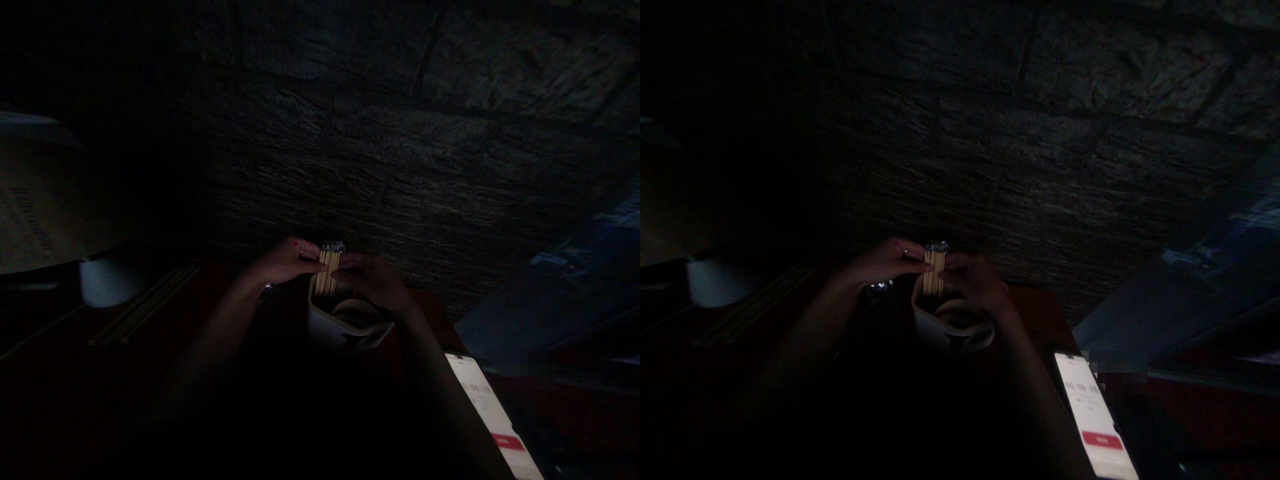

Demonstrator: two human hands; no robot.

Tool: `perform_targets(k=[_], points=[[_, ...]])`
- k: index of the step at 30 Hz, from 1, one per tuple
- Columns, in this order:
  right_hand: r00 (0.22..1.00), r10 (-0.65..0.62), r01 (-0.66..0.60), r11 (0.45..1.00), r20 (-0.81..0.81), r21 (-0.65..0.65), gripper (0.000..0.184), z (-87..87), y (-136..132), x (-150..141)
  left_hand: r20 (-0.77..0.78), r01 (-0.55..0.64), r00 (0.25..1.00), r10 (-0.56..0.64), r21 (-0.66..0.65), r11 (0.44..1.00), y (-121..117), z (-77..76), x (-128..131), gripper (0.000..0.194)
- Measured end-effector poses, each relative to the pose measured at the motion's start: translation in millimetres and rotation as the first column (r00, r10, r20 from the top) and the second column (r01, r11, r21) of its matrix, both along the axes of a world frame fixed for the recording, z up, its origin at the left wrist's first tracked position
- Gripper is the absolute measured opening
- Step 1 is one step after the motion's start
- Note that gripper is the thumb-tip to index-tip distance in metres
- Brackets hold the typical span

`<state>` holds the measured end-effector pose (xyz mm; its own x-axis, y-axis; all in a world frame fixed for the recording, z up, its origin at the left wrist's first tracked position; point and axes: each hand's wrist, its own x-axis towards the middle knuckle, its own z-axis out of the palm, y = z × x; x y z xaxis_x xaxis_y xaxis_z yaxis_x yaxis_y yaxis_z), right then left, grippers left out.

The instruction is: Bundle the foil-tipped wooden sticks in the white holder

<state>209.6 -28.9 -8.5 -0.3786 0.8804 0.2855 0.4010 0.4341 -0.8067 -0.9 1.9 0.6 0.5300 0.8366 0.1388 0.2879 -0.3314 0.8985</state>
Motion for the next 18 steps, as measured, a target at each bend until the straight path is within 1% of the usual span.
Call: perform_targets(k=[2, 7, 12, 16, 18], points=[[1.000, 0.000, 0.000, 1.000, 0.004, 0.003, 0.015, -1.4, 0.7, 0.0, -0.003, -0.001, 1.000, 0.001, 0.004, 1.000, -0.2, 0.7, 0.3, 0.016], [1.000, -0.004, 0.004, 1.000, 0.011, -0.004, 0.017, -0.7, -0.2, -0.5, 0.013, 0.046, 0.999, -0.046, -0.011, 0.999, 0.3, 0.7, 0.2, 0.018], [1.000, -0.012, 0.012, 1.000, -0.008, 0.005, 0.016, 1.1, -1.0, -1.5, -0.014, 0.010, 1.000, -0.010, -0.006, 1.000, -0.4, 1.0, 1.3, 0.017], [0.999, 0.018, -0.018, 1.000, -0.027, -0.002, 0.016, 0.1, -0.3, -1.5, 0.014, 0.057, 0.998, -0.057, -0.023, 0.998, 0.4, -1.2, 3.6, 0.018], [1.000, -0.002, 0.002, 1.000, -0.026, 0.007, 0.014, -0.9, 0.2, -1.7, 0.031, 0.061, 0.998, -0.060, -0.024, 0.998, 1.4, -3.2, 4.6, 0.018]])
